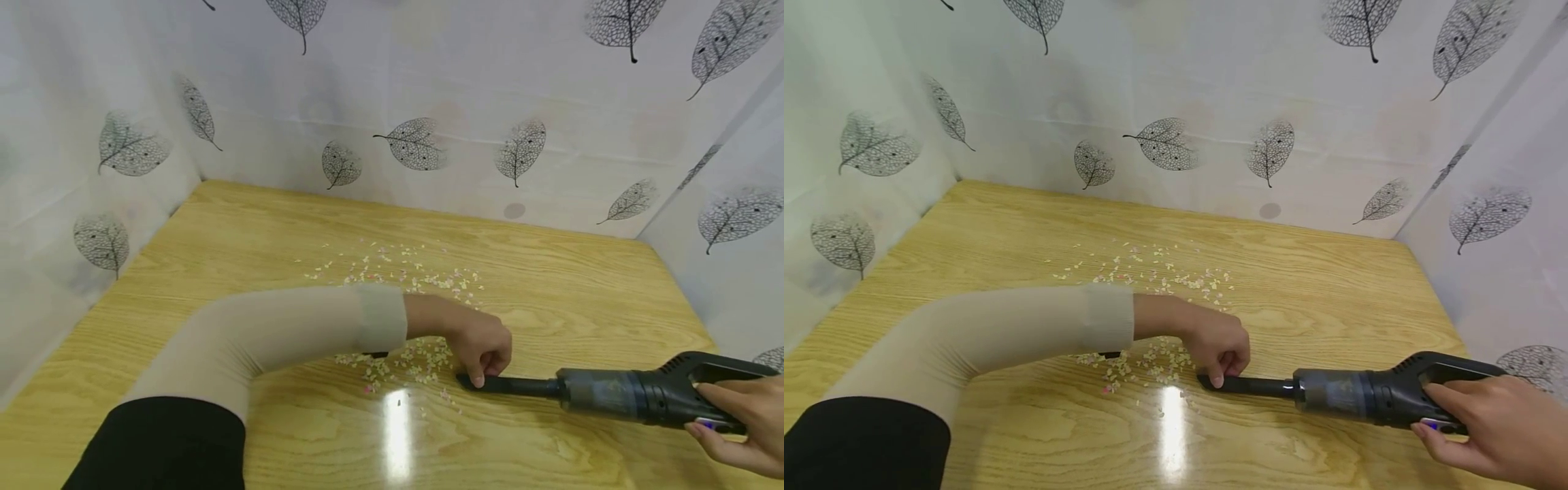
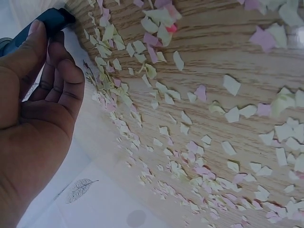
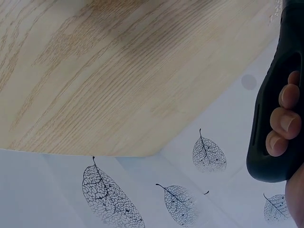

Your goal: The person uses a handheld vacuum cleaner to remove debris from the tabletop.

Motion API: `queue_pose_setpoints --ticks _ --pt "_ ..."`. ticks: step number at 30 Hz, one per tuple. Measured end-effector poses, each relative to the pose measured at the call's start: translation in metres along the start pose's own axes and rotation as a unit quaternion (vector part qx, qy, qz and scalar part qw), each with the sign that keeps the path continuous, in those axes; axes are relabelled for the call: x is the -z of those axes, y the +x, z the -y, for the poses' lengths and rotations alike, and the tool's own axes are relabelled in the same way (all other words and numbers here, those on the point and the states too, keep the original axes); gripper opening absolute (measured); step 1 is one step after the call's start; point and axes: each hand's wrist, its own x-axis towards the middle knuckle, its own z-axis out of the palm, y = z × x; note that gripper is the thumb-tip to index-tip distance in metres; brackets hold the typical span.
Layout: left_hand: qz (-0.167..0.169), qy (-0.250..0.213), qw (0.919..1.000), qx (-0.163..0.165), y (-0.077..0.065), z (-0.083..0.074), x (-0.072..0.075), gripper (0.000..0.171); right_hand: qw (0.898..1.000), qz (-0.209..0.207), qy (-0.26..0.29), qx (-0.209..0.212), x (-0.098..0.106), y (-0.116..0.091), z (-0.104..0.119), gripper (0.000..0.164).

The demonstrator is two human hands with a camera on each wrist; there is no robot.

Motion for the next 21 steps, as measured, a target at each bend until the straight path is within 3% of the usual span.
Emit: queue_pose_setpoints --ticks 10,21 --pt "0.004 0.004 1.0 -0.007 -0.0043 -0.0002 -0.0053 0.017 1.0 0.027 -0.013 0.006 0.0004 0.0005 -0.0003 0.076" --pt "0.017 0.0 0.9998 -0.011 -0.0098 -0.002 -0.0105 0.017 0.999 0.012 0.007 0.036 0.0018 0.0056 0.0037 0.057"
